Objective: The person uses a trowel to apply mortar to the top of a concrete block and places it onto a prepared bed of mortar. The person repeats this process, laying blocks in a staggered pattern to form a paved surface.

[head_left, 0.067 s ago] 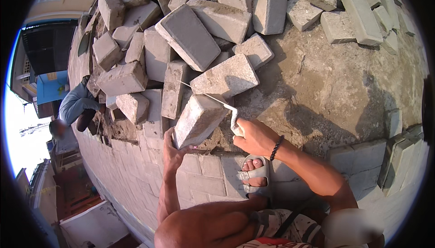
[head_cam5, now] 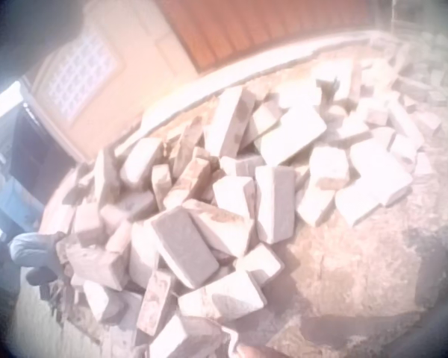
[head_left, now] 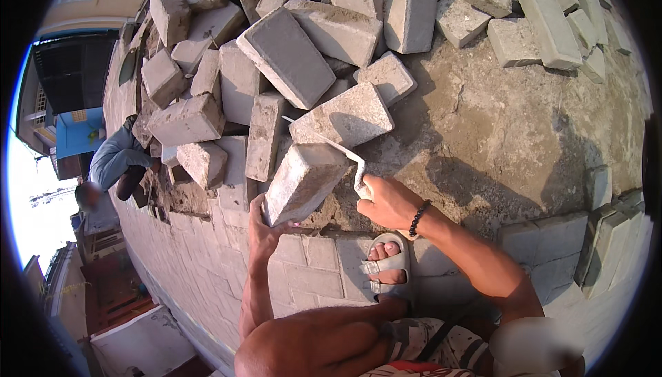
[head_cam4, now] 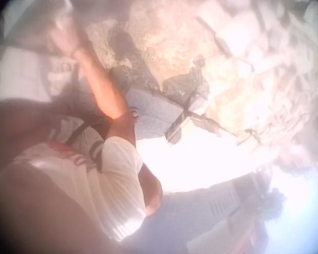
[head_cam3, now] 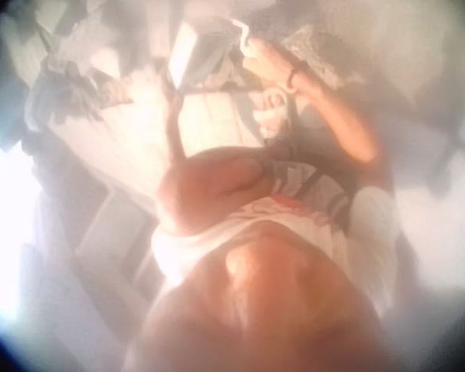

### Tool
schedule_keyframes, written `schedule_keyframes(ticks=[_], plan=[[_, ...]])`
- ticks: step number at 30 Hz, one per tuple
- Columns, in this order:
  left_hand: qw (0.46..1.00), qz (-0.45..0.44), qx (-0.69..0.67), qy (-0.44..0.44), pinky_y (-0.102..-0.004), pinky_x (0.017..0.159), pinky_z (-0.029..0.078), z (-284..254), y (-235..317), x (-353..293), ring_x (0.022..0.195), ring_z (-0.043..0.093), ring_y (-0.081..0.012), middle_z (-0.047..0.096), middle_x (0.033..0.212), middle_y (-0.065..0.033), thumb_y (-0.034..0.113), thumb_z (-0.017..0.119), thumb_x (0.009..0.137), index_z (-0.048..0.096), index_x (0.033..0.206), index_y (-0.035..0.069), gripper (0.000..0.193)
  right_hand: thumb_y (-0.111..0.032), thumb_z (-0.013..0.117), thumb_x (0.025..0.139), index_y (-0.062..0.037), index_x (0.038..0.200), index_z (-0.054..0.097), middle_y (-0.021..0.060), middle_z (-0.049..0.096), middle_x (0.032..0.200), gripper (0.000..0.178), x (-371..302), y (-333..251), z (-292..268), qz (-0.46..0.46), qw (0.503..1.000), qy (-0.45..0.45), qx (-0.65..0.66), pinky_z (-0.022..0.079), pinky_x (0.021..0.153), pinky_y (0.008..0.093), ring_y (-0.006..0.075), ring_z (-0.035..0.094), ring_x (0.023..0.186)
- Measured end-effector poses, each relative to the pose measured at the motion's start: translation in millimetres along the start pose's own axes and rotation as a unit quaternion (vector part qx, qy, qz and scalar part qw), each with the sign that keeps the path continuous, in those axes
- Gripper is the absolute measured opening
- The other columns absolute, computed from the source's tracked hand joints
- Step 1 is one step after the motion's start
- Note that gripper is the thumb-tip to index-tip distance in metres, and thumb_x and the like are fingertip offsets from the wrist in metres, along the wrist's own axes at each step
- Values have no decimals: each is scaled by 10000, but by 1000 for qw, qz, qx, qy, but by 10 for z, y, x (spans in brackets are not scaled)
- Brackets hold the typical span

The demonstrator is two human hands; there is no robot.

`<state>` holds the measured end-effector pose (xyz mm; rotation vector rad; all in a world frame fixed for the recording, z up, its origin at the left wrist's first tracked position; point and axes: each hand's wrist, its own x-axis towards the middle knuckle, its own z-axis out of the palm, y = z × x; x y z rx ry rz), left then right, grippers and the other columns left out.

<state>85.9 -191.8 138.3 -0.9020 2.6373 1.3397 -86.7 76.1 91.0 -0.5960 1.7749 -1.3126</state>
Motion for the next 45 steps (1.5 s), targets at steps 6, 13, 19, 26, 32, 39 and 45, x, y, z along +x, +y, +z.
schedule_keyframes(ticks=[6, 13, 19, 26, 32, 39, 45], plan=[[996, 44, 74, -1, -344, 868, 569, -79, -271, 90, 1080, 590, -243, 546, 1199, -155, -32, 847, 681, 390, 1355, -14, 814, -190, 596, 857, 66, 976, 560, 266, 637, 774, 285, 42, 30, 18, -31, 999, -12, -1, 490, 677, 478, 437, 652, 742], [1000, -4, 3, -3, -362, 941, 519, -23, -251, 83, 1110, 576, -240, 542, 1210, -156, 15, 871, 679, 389, 1349, -14, 825, -202, 593, 834, 89, 962, 574, 325, 647, 844, 319, 107, -25, -25, 3, 999, -35, 30, 498, 712, 513, 474, 653, 814], [999, 24, 29, -2, -367, 926, 537, -73, -379, 90, 1117, 580, -250, 540, 1208, -161, 2, 860, 686, 372, 1353, -14, 827, -197, 579, 843, 76, 983, 581, 334, 646, 855, 307, 243, -18, -86, 40, 997, -39, 56, 502, 722, 516, 478, 655, 807], [999, 7, -16, -26, -375, 749, 650, 5, -159, 124, 1116, 603, -284, 507, 1226, -182, -85, 807, 707, 336, 1357, -16, 806, -199, 602, 848, 54, 984, 569, 292, 640, 793, 289, 202, 139, 13, 30, 999, -15, 32, 486, 670, 486, 464, 649, 777], [996, 29, 86, -19, -370, 904, 554, -29, -260, 125, 1111, 582, -252, 511, 1228, -156, -46, 849, 686, 364, 1357, -13, 829, -196, 595, 850, 41, 1031, 580, 279, 670, 828, 299, -110, -36, 96, 19, 999, -8, -44, 513, 717, 536, 467, 657, 781], [1000, -22, 11, -11, -356, 953, 506, -20, -349, 90, 1117, 565, -232, 536, 1215, -146, 20, 896, 660, 371, 1362, -16, 876, -201, 601, 836, 31, 1012, 583, 281, 665, 811, 292, -263, -344, -22, -20, 996, -30, -77, 517, 710, 534, 465, 655, 782], [997, -30, -64, -15, -385, 1005, 480, -1, -273, 66, 1173, 556, -259, 537, 1241, -161, 72, 899, 666, 361, 1382, -32, 901, -185, 586, 838, 60, 995, 584, 288, 677, 846, 291, -11, -175, -241, 41, 990, -32, -129, 532, 782, 530, 465, 664, 852]])
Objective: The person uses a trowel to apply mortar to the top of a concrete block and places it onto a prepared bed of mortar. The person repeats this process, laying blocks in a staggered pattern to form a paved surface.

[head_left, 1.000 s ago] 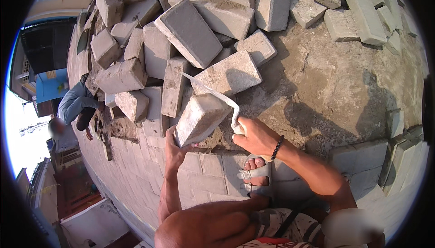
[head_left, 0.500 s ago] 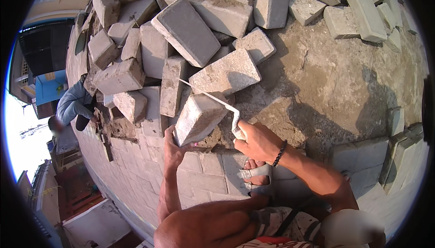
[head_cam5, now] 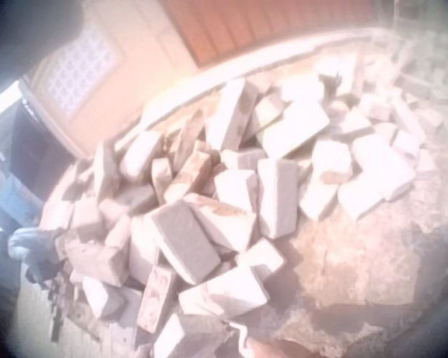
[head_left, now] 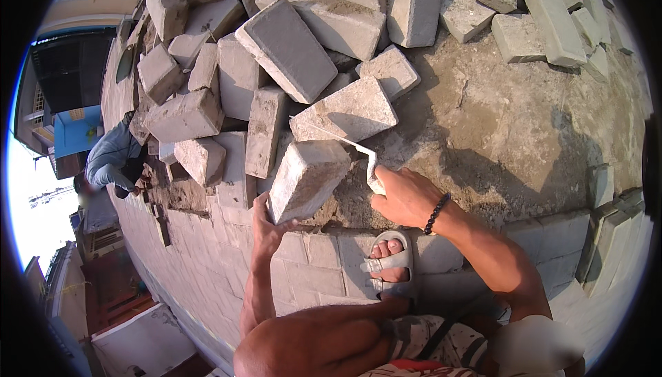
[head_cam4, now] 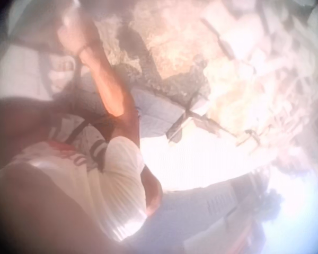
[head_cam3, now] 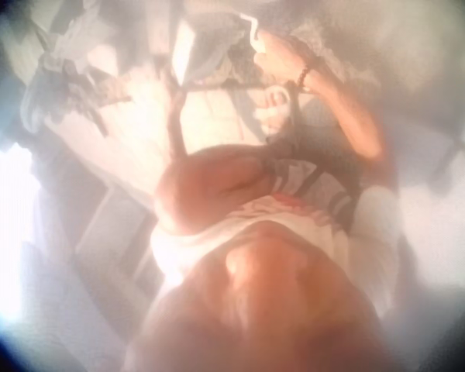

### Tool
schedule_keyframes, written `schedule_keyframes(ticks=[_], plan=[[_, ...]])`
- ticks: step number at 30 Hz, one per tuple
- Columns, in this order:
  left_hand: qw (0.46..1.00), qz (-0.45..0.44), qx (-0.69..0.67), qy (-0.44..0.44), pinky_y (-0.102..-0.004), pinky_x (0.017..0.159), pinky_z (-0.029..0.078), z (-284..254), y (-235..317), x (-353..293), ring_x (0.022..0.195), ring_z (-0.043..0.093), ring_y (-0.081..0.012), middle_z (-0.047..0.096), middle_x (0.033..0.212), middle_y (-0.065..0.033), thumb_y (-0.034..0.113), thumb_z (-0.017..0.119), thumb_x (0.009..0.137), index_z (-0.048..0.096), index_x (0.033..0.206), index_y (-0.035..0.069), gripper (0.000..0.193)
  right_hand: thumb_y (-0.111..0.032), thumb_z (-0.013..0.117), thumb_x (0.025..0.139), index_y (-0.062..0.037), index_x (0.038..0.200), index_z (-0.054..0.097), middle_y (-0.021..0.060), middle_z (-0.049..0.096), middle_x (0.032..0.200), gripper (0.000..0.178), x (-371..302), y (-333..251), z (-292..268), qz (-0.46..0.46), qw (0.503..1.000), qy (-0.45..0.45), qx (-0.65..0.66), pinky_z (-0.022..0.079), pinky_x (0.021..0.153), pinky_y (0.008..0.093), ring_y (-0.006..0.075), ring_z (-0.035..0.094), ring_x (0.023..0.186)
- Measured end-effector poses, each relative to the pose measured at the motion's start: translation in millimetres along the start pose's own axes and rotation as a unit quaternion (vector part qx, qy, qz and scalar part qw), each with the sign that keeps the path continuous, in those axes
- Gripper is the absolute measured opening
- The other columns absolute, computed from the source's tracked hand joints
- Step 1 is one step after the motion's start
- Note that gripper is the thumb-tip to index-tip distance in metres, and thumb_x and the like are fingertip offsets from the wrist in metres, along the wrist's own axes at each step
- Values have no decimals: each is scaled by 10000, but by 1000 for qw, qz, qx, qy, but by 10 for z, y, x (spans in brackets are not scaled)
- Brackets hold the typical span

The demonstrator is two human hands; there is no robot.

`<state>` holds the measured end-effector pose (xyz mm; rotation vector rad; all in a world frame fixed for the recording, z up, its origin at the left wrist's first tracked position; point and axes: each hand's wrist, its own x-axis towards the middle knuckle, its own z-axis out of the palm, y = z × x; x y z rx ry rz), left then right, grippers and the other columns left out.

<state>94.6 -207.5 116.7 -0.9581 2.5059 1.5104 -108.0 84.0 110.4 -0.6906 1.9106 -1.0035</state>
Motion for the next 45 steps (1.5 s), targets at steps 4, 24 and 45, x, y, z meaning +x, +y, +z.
schedule_keyframes(ticks=[4, 24, 45], plan=[[1000, 6, -4, -14, -416, 1076, 415, -15, 190, -40, 1234, 526, -277, 526, 1322, -191, 264, 896, 696, 366, 1427, -54, 957, -211, 598, 846, 8, 1082, 560, 282, 663, 821, 324, -237, -61, 212, -30, 999, 19, 34, 504, 725, 554, 482, 643, 794], [946, -116, -290, 90, -231, 460, 404, 228, 749, -253, 692, 630, -122, 679, 1010, -69, 418, 579, 927, 518, 1338, 50, 555, -128, 583, 832, 45, 970, 527, 309, 647, 760, 228, -66, -89, -69, -41, 985, 135, -103, 531, 710, 556, 489, 649, 763], [809, -252, -531, -12, -312, 383, 391, 195, 405, -235, 582, 592, -292, 675, 961, -184, 469, 393, 989, 586, 1226, 73, 501, -174, 623, 833, 22, 968, 563, 285, 668, 815, 245, -119, 195, 78, -30, 991, 131, -12, 533, 697, 518, 459, 663, 785]])
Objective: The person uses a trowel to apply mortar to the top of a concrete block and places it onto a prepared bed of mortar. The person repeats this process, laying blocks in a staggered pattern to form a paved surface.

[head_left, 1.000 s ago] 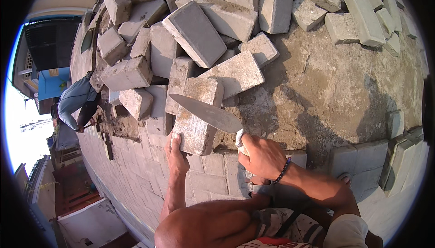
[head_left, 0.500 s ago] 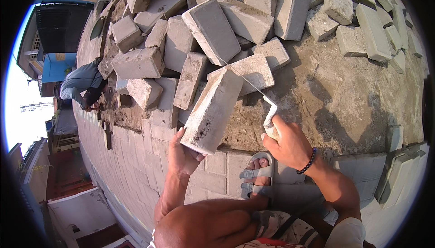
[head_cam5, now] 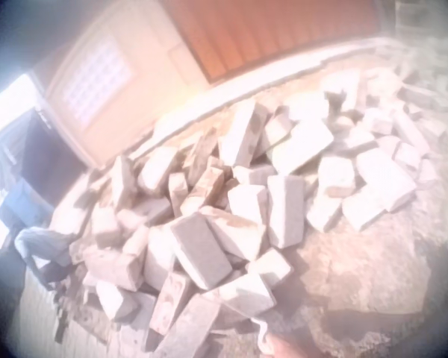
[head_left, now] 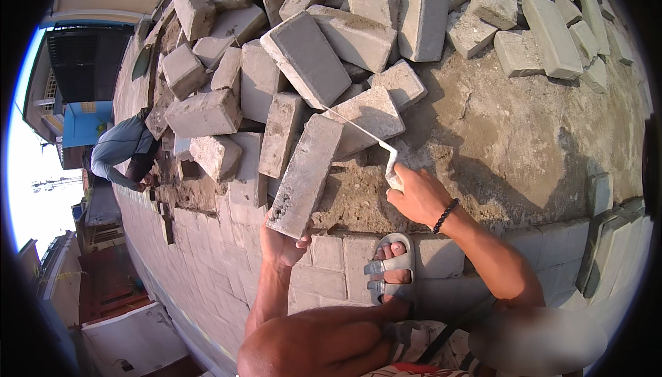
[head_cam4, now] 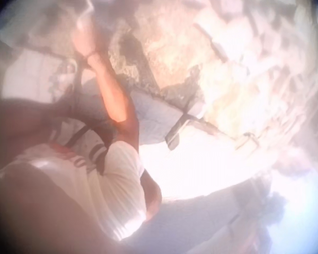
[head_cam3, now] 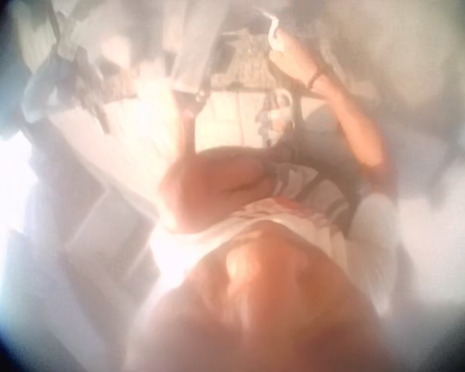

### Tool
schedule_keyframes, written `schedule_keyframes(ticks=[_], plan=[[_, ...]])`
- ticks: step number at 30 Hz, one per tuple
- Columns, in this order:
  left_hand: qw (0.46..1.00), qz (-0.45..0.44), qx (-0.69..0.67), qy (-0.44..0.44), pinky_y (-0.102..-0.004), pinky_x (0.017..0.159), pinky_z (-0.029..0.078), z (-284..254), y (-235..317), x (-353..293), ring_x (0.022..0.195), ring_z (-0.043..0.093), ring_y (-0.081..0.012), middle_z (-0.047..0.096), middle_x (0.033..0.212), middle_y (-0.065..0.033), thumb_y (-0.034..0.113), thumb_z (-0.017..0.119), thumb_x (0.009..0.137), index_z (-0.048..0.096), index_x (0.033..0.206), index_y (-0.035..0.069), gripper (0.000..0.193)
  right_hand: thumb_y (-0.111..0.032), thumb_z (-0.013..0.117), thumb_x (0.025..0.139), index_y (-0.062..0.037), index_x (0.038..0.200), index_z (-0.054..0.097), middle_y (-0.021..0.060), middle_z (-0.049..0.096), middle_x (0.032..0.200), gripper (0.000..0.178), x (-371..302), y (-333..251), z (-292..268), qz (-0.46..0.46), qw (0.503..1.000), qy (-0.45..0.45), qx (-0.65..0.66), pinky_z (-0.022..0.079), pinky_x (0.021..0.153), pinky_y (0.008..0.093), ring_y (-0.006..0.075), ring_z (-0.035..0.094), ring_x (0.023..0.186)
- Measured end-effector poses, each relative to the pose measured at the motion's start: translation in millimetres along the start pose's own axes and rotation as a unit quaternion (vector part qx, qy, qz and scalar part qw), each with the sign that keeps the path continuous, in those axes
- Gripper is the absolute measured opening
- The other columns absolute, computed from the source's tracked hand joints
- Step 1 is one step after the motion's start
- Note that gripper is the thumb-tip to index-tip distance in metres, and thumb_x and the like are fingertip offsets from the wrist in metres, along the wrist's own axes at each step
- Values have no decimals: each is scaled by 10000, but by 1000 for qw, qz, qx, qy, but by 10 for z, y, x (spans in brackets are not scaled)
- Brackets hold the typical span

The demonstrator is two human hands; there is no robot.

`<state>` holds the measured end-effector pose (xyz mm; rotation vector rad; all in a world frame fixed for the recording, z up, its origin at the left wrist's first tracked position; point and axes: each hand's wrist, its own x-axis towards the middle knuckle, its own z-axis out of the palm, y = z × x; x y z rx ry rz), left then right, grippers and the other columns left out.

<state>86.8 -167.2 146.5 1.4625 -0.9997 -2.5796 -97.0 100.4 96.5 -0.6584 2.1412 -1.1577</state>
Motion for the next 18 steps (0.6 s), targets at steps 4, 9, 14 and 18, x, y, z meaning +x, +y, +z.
schedule_keyframes(ticks=[4, 9, 14, 18], plan=[[996, -15, -49, -74, -271, 391, 388, -334, -61, 164, 554, 522, -252, 606, 959, -296, 471, 425, 978, 537, 1320, 26, 573, -189, 621, 851, 23, 962, 561, 280, 660, 803, 247, 14, -52, -81, 32, 989, 10, 146, 508, 699, 511, 470, 649, 794], [958, -118, -204, -165, -288, 427, 430, -699, -223, 352, 572, 506, -230, 573, 970, -275, 558, 485, 949, 539, 1358, 103, 615, -199, 635, 875, 17, 1023, 533, 275, 650, 781, 281, -265, -209, 95, -7, 989, -17, 145, 500, 674, 537, 479, 645, 758], [962, -95, -208, -151, -277, 431, 444, -468, -317, 242, 620, 549, -241, 605, 958, -231, 530, 530, 937, 563, 1320, 81, 591, -183, 682, 829, -13, 1004, 580, 190, 659, 863, 264, -579, -137, 649, -143, 986, -15, 90, 546, 635, 469, 388, 679, 741], [960, 29, -130, 247, -278, 426, 454, -32, -437, 208, 690, 639, -205, 690, 938, -125, 513, 545, 928, 616, 1234, 78, 537, -182, 682, 826, -25, 992, 586, 151, 642, 902, 248, -540, 38, 1078, -189, 981, -41, 31, 565, 615, 441, 345, 681, 735]])
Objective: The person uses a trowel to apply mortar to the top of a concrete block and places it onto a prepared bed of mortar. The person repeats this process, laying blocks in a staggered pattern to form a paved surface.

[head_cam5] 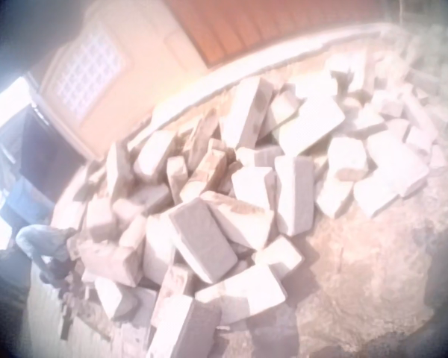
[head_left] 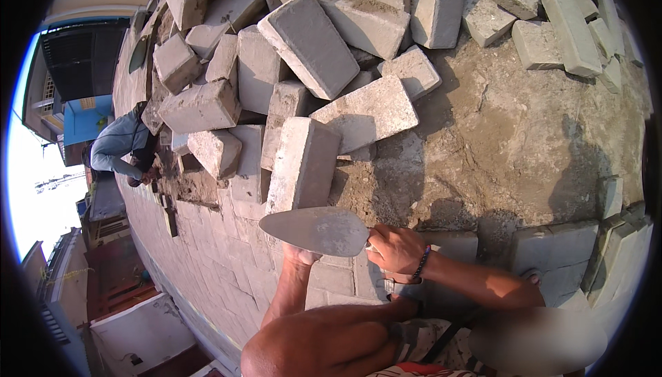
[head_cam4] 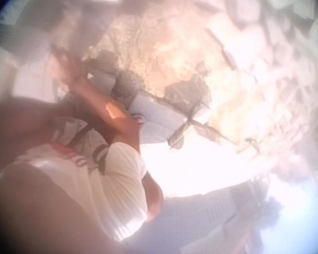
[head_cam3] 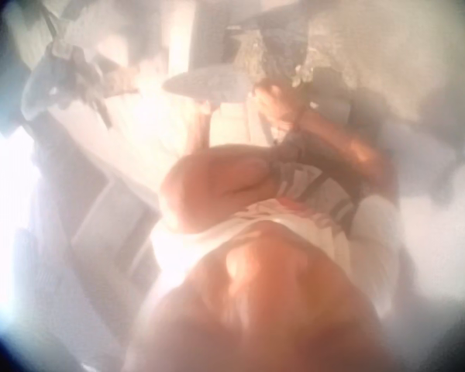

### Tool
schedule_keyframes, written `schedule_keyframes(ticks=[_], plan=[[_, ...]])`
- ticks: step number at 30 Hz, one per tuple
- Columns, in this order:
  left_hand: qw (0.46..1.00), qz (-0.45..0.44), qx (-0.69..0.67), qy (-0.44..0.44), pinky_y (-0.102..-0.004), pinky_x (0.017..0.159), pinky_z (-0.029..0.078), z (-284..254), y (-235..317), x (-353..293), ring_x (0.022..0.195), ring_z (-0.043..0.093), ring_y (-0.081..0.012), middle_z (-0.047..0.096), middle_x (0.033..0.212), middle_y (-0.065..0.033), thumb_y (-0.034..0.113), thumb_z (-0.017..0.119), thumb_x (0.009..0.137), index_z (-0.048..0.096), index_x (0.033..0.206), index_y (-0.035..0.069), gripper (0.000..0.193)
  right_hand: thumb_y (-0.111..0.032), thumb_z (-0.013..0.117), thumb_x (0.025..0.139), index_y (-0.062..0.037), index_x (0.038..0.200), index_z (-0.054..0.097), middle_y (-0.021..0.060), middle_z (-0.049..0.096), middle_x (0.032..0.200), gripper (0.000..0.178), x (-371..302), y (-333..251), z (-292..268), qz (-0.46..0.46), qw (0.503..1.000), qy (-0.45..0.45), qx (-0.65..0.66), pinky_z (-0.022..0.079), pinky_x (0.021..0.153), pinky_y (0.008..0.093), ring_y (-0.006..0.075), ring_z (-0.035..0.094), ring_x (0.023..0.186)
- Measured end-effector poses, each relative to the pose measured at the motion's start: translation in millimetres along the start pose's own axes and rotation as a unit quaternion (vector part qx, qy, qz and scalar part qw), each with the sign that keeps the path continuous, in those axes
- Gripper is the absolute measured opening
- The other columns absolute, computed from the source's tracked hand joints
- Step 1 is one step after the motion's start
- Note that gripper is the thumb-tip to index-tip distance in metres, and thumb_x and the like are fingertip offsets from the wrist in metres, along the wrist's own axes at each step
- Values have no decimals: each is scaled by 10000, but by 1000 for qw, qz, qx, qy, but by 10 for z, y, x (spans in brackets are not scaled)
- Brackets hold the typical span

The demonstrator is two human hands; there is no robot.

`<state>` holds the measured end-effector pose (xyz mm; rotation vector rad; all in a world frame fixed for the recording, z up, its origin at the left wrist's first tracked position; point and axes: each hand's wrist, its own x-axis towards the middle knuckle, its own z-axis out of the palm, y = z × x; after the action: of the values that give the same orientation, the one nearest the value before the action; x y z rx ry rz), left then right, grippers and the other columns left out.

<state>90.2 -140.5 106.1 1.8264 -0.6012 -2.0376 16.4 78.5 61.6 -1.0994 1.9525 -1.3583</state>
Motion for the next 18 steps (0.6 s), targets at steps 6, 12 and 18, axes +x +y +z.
schedule_keyframes(ticks=[6, 12, 18], plan=[[912, -222, -111, -327, -265, 362, 385, -183, 183, 6, 491, 459, -133, 505, 808, -137, 465, 443, 1002, 532, 1280, 3, 546, -162, 643, 852, -1, 1029, 575, 182, 640, 909, 248, 504, 151, 83, 35, 999, 32, -2, 558, 623, 468, 378, 672, 722], [850, -274, -197, -404, -259, 404, 405, -280, 105, 224, 499, 446, -126, 446, 816, -119, 503, 424, 1007, 496, 1333, 57, 558, -169, 631, 859, 20, 1010, 554, 276, 656, 837, 254, 872, 181, -280, 133, 986, 53, 83, 513, 645, 510, 452, 652, 758], [881, -225, -93, -406, -294, 395, 416, -507, 128, 591, 466, 409, -154, 481, 843, -157, 551, 417, 996, 522, 1317, 70, 587, -219, 624, 832, 63, 874, 556, 288, 616, 730, 292, 1013, 23, -1205, 140, 974, -58, 167, 483, 658, 501, 464, 632, 717]])
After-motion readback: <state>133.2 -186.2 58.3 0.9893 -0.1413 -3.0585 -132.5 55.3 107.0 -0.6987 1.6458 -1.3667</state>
